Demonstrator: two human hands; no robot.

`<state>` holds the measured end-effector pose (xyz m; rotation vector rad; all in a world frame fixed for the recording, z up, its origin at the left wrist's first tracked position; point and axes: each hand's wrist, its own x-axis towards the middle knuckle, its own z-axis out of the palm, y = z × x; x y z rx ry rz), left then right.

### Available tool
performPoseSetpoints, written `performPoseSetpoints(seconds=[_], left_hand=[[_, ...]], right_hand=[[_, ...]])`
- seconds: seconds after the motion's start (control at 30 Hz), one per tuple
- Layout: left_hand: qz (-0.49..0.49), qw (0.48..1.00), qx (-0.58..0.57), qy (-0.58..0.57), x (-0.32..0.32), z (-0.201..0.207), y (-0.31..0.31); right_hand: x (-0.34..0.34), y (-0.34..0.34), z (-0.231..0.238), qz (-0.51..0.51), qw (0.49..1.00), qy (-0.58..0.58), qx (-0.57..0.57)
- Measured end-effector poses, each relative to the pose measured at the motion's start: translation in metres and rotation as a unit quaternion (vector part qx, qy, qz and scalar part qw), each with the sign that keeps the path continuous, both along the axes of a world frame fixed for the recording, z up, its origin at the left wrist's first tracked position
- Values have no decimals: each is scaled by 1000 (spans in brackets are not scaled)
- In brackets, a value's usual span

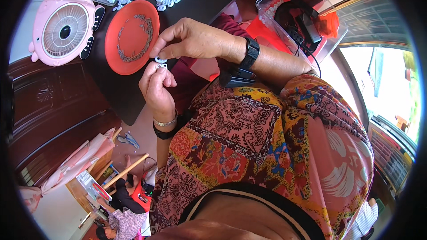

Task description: Assembling small white plastic components by inserting metal pins or screws by hand.

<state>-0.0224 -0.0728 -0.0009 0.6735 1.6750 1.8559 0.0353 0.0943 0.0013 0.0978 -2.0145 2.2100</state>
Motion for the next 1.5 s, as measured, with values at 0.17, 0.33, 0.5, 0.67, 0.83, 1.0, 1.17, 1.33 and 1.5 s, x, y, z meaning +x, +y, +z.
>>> performPoseSetpoints(seconds=[0.17, 0.33, 0.5, 0.67, 0.83, 1.0, 1.17, 1.33, 1.5], left_hand=[[1, 1000, -9, 4, 0, -2, 0], [-3, 1000, -9, 15, -1, -3, 0], [0, 1000, -5, 13, 0, 0, 0], [15, 1000, 12, -9, 1, 0, 0], [36, 999, 18, -1, 0, -2, 1], [16, 1000, 8, 10, -2, -5, -4], [18, 999, -11, 37, -3, -7, -3], [4, 998, -7, 68, -2, -6, -2], [19, 999, -17, 29, -1, -1, 1]], right_hand=[[1, 2, 1, 20, 999, 18, 38], [2, -1, 3, 12, 1000, 12, -11], [2, -1, -1, -1, 1000, -6, 9], [4, -4, 1, 15, 999, 34, 1], [7, -9, 5, 22, 999, 30, 7], [7, -8, 5, 6, 997, 45, 69], [8, -8, 8, -13, 992, 59, 108], [11, -6, 11, -4, 995, 48, 88], [11, -3, 6, 13, 996, 45, 73]])
